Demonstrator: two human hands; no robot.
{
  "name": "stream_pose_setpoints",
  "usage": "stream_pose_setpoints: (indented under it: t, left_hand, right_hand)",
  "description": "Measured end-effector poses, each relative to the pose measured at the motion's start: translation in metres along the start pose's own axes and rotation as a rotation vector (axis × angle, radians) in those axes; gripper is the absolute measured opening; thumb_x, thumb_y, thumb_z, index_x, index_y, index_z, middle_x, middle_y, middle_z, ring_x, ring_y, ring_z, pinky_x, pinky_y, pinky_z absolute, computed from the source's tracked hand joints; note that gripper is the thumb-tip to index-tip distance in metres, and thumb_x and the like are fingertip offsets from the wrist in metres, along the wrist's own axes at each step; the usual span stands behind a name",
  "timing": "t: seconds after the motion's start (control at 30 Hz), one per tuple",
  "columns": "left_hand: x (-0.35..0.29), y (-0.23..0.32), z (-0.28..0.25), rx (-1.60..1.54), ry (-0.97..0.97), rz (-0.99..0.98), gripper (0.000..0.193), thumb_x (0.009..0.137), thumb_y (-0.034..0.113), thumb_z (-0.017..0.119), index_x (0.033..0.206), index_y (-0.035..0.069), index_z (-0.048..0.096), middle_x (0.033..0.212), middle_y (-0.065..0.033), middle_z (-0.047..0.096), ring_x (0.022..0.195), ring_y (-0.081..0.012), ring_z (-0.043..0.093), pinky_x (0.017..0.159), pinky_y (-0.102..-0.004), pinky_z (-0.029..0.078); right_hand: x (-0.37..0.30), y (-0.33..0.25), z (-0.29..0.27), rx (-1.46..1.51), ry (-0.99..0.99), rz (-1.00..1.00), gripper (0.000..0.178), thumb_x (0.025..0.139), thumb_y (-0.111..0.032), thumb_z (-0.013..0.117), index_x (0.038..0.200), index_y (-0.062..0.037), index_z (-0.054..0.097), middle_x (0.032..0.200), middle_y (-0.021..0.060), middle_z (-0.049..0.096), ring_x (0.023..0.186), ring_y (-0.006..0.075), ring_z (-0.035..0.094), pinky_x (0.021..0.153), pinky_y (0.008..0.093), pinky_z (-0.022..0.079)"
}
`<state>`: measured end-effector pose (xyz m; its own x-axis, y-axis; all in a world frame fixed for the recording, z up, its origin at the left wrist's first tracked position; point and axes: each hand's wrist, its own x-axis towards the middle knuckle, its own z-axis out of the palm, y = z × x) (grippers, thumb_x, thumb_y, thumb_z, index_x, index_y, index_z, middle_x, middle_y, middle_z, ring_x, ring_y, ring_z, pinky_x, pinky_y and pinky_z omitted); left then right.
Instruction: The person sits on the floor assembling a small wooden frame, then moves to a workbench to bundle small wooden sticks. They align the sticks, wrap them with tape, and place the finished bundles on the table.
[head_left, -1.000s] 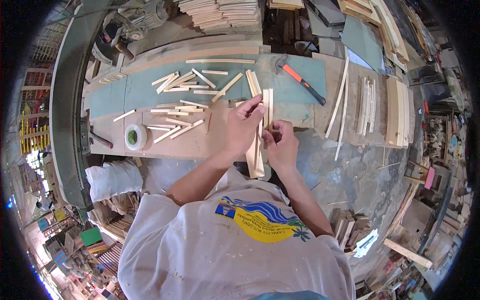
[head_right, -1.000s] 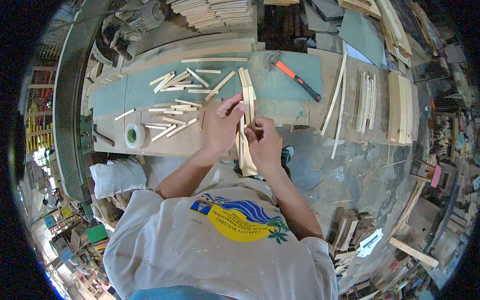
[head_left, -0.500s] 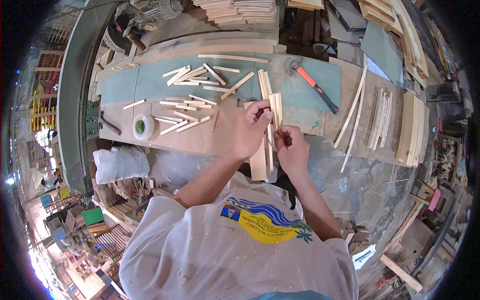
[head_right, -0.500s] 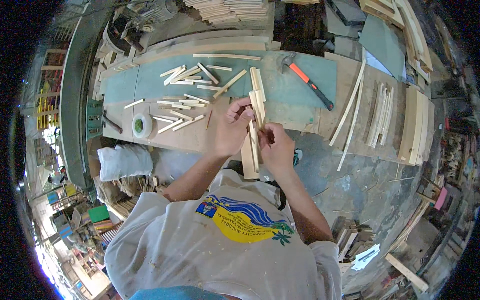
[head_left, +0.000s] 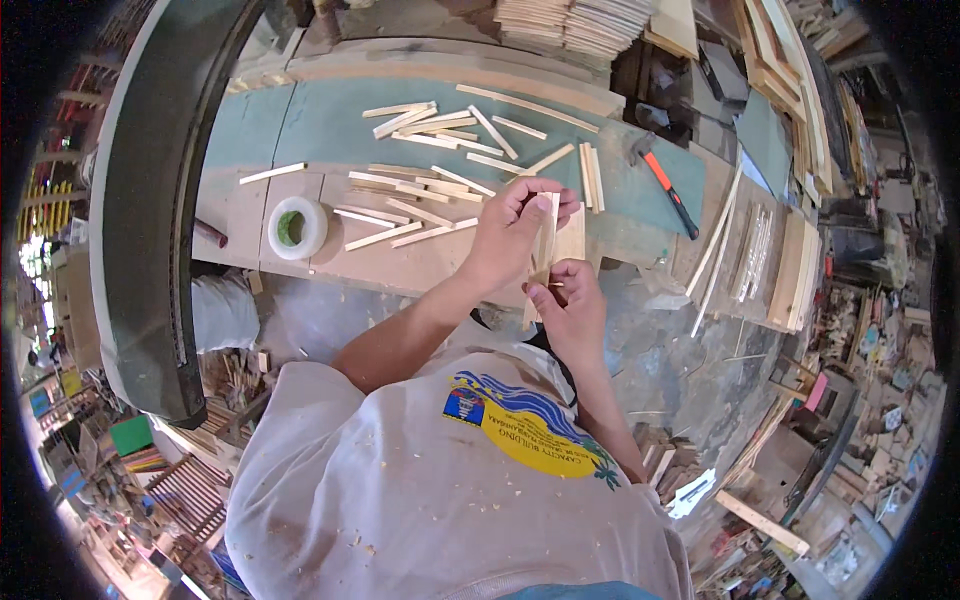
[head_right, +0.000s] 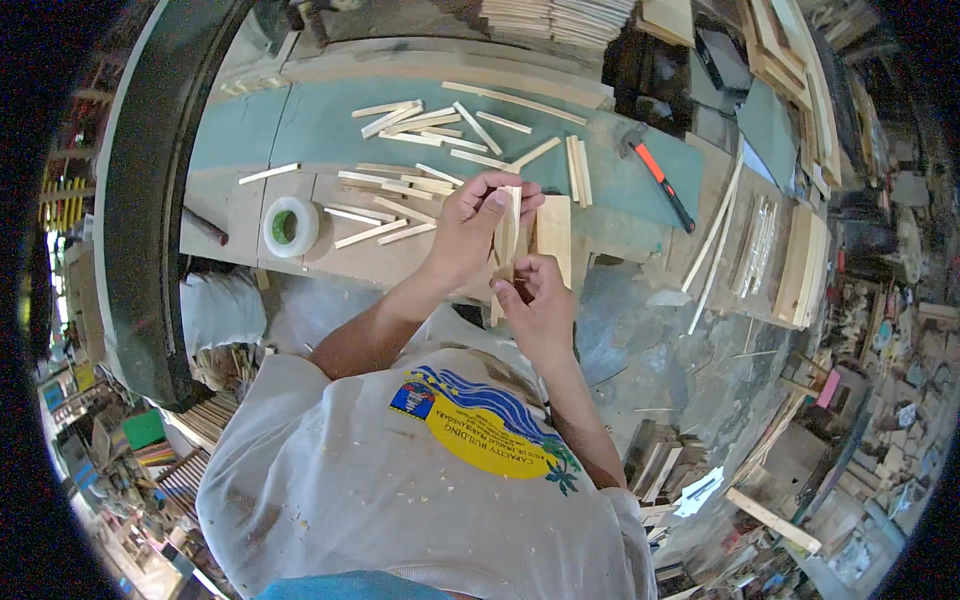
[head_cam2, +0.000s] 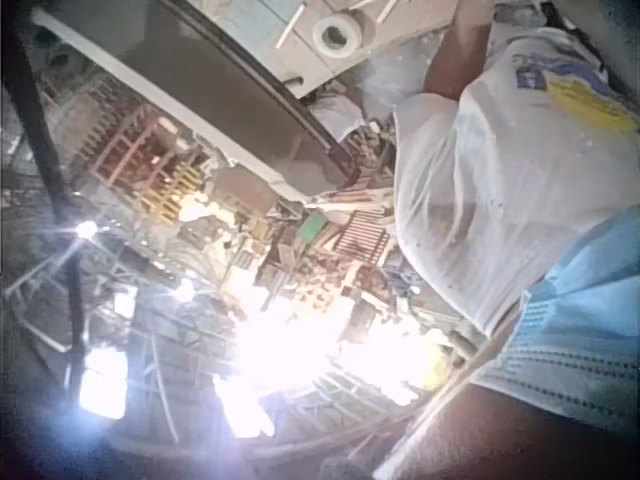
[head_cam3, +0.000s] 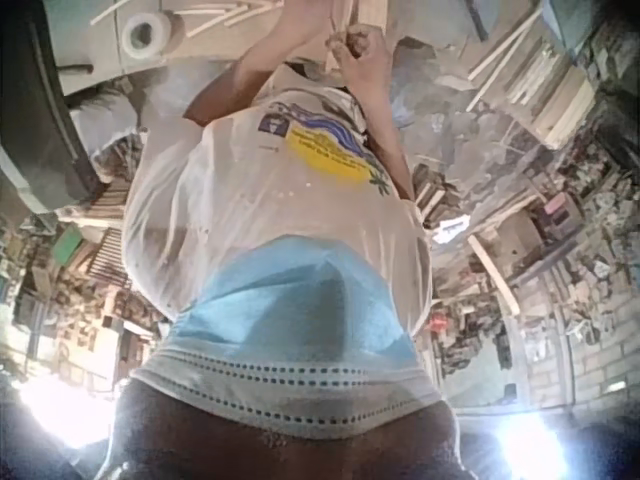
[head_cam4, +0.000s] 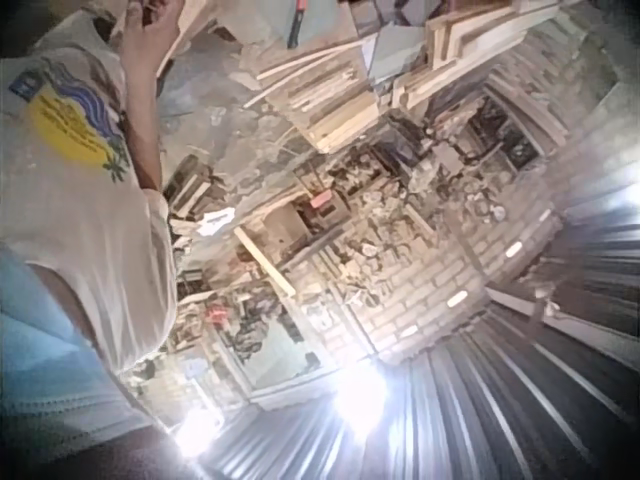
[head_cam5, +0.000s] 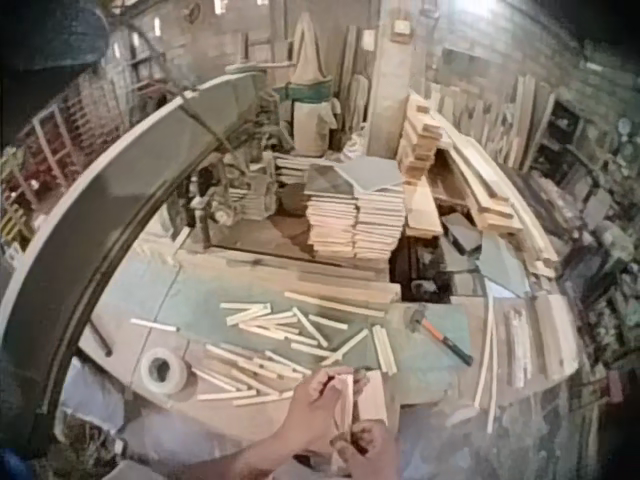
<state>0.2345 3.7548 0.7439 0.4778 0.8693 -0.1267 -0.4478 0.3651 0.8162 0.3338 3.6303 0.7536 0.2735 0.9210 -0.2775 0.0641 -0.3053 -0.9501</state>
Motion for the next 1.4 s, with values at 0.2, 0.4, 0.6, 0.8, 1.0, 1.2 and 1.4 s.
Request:
stream_pose_setpoints:
  t: [0.2, 0.4, 0.6, 0.8, 1.0, 1.2, 1.4]
  left_hand:
    - [-0.012, -0.003, -0.040, -0.004, 0.066, -0.087, 0.019, 0.103, 0.009, 0.056, 0.116, -0.004, 0.055, 0.107, -0.0169, 0.068, 0.096, -0.0217, 0.070, 0.087, -0.0346, 0.060]
    - [-0.023, -0.032, -0.066, 0.004, 0.262, -0.067, 0.013, 0.101, 0.004, 0.055, 0.107, -0.008, 0.055, 0.099, -0.0180, 0.069, 0.083, -0.0201, 0.071, 0.072, -0.0328, 0.061]
    - [-0.034, -0.046, -0.084, 0.012, 0.319, -0.199, 0.030, 0.105, 0.019, 0.056, 0.123, -0.005, 0.053, 0.112, -0.0145, 0.066, 0.101, -0.0208, 0.068, 0.085, -0.0345, 0.059]
    - [-0.083, -0.051, -0.131, -0.361, 0.161, -0.419, 0.041, 0.103, 0.027, 0.060, 0.130, -0.002, 0.051, 0.115, -0.0132, 0.066, 0.105, -0.0236, 0.068, 0.091, -0.0376, 0.058]
    - [-0.128, -0.044, -0.171, -0.439, 0.359, -0.410, 0.029, 0.106, 0.019, 0.053, 0.127, -0.001, 0.056, 0.114, -0.0115, 0.067, 0.108, -0.0223, 0.067, 0.095, -0.0382, 0.057]
    - [-0.166, -0.038, -0.225, -0.382, 0.577, -0.277, 0.029, 0.104, 0.020, 0.057, 0.128, 0.004, 0.055, 0.116, -0.0106, 0.067, 0.109, -0.0241, 0.067, 0.097, -0.0403, 0.055]
    - [-0.187, -0.028, -0.237, -0.392, 0.616, -0.091, 0.030, 0.101, 0.020, 0.060, 0.127, 0.006, 0.056, 0.115, -0.0093, 0.068, 0.109, -0.0235, 0.066, 0.097, -0.0399, 0.053]
  right_hand:
    - [-0.001, 0.001, 0.015, 0.091, -0.109, 0.115, 0.031, 0.090, 0.001, 0.071, 0.113, 0.0017, 0.051, 0.100, 0.0101, 0.068, 0.091, 0.0127, 0.068, 0.080, 0.0267, 0.055]
    - [0.001, -0.003, 0.037, -0.334, -0.077, 0.083, 0.031, 0.084, -0.008, 0.077, 0.107, 0.0024, 0.058, 0.101, 0.0125, 0.067, 0.087, 0.0184, 0.067, 0.078, 0.0318, 0.054]
    - [0.020, 0.023, 0.051, -0.798, -0.047, -0.010, 0.032, 0.076, -0.016, 0.080, 0.098, 0.0004, 0.063, 0.090, 0.0146, 0.067, 0.073, 0.0290, 0.065, 0.071, 0.0393, 0.053]
    - [0.030, 0.035, 0.057, -0.525, -0.279, 0.212, 0.030, 0.078, -0.014, 0.080, 0.100, 0.0002, 0.066, 0.080, 0.0125, 0.068, 0.073, 0.0235, 0.067, 0.070, 0.0365, 0.054]
    - [0.049, 0.055, 0.091, -0.394, -0.585, 0.092, 0.030, 0.084, -0.025, 0.077, 0.104, -0.0034, 0.068, 0.091, 0.0130, 0.069, 0.079, 0.0277, 0.069, 0.073, 0.0382, 0.055]
    - [0.115, 0.066, 0.187, -0.782, -0.560, -0.629, 0.013, 0.089, -0.015, 0.065, 0.096, -0.0054, 0.067, 0.097, 0.0109, 0.067, 0.090, 0.0322, 0.068, 0.073, 0.0455, 0.056]
    - [0.142, 0.087, 0.269, -1.122, -0.637, -0.847, 0.015, 0.090, -0.015, 0.061, 0.099, -0.0059, 0.068, 0.105, 0.0126, 0.069, 0.103, 0.0310, 0.068, 0.083, 0.0451, 0.056]
